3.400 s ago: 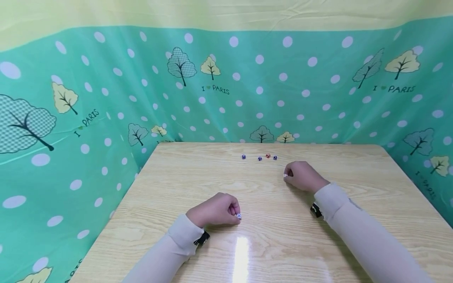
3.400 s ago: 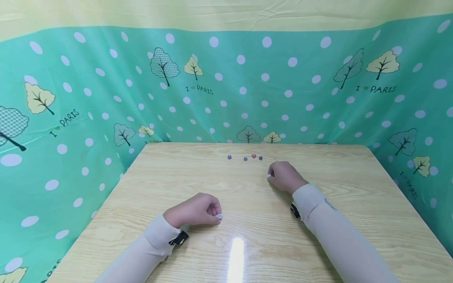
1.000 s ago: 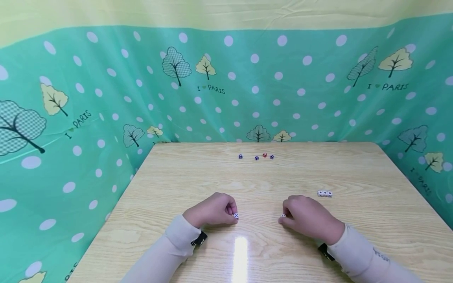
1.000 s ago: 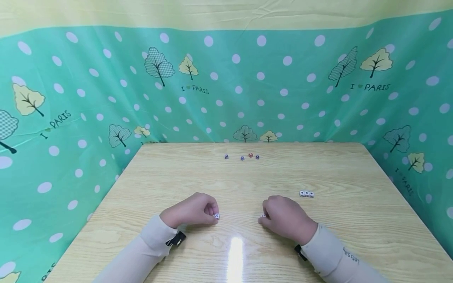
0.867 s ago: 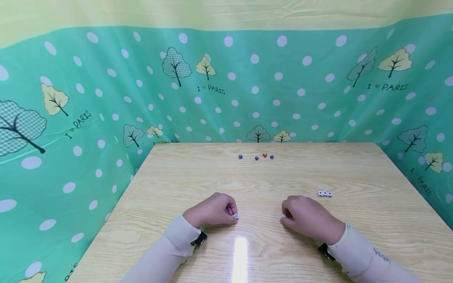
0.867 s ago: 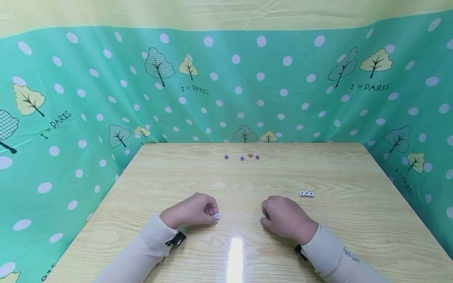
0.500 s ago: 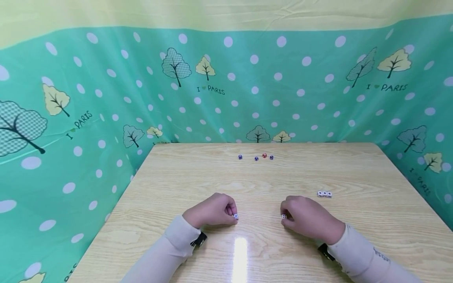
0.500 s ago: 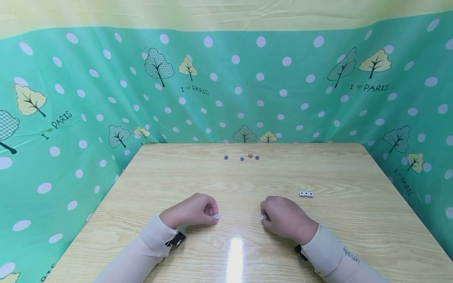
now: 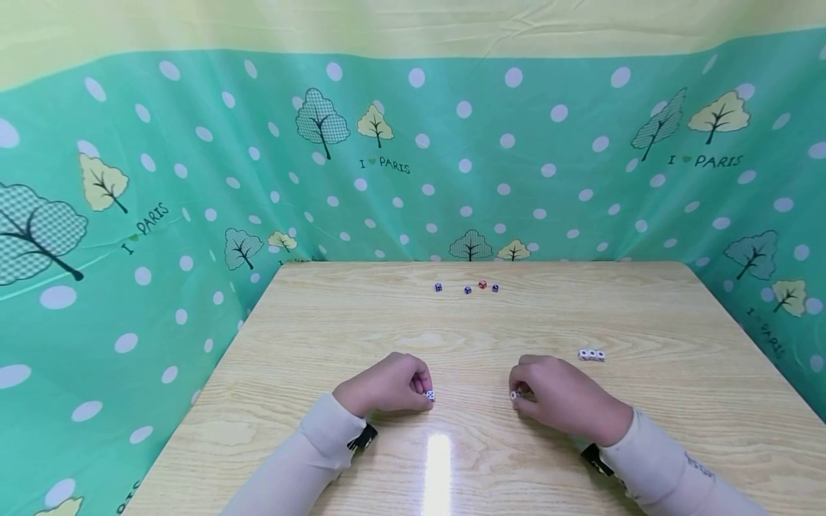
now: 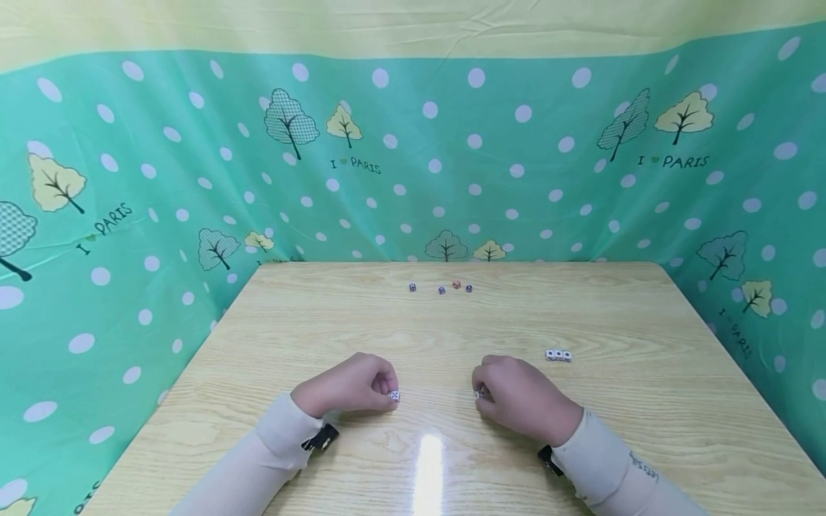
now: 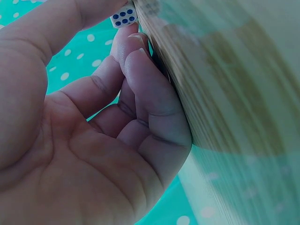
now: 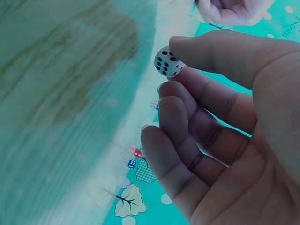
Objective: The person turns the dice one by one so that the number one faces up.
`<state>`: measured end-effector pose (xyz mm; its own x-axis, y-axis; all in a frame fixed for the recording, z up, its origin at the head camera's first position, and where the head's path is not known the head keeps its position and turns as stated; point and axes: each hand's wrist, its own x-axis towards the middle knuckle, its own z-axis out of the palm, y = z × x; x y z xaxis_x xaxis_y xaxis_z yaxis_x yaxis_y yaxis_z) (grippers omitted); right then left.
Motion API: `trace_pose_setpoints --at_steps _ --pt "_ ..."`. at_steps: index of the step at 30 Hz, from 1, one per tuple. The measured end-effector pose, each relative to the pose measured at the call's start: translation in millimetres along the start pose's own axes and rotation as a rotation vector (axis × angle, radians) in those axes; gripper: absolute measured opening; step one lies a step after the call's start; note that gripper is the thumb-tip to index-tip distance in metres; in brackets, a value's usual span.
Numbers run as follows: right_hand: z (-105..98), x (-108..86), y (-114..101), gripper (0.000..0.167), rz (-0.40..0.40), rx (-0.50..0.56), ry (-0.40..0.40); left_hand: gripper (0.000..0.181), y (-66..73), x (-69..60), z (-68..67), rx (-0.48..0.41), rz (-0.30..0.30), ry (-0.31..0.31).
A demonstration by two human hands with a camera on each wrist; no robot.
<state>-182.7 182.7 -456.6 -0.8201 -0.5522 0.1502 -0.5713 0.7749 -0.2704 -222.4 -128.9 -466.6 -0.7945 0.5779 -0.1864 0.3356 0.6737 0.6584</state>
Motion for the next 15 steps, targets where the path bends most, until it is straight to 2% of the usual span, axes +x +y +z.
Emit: trace_pose_setpoints --at_steps 6,15 --pt "-3.4 1.0 0.6 0.017 -0.022 0.078 -0.018 0.017 -0.3 0.2 -0.4 0.004 0.007 0.005" --pt "-4.6 3.6 4.8 0.014 -0.005 0.187 -0.055 0.018 -1.5 1.2 0.4 0.004 0.009 0.005"
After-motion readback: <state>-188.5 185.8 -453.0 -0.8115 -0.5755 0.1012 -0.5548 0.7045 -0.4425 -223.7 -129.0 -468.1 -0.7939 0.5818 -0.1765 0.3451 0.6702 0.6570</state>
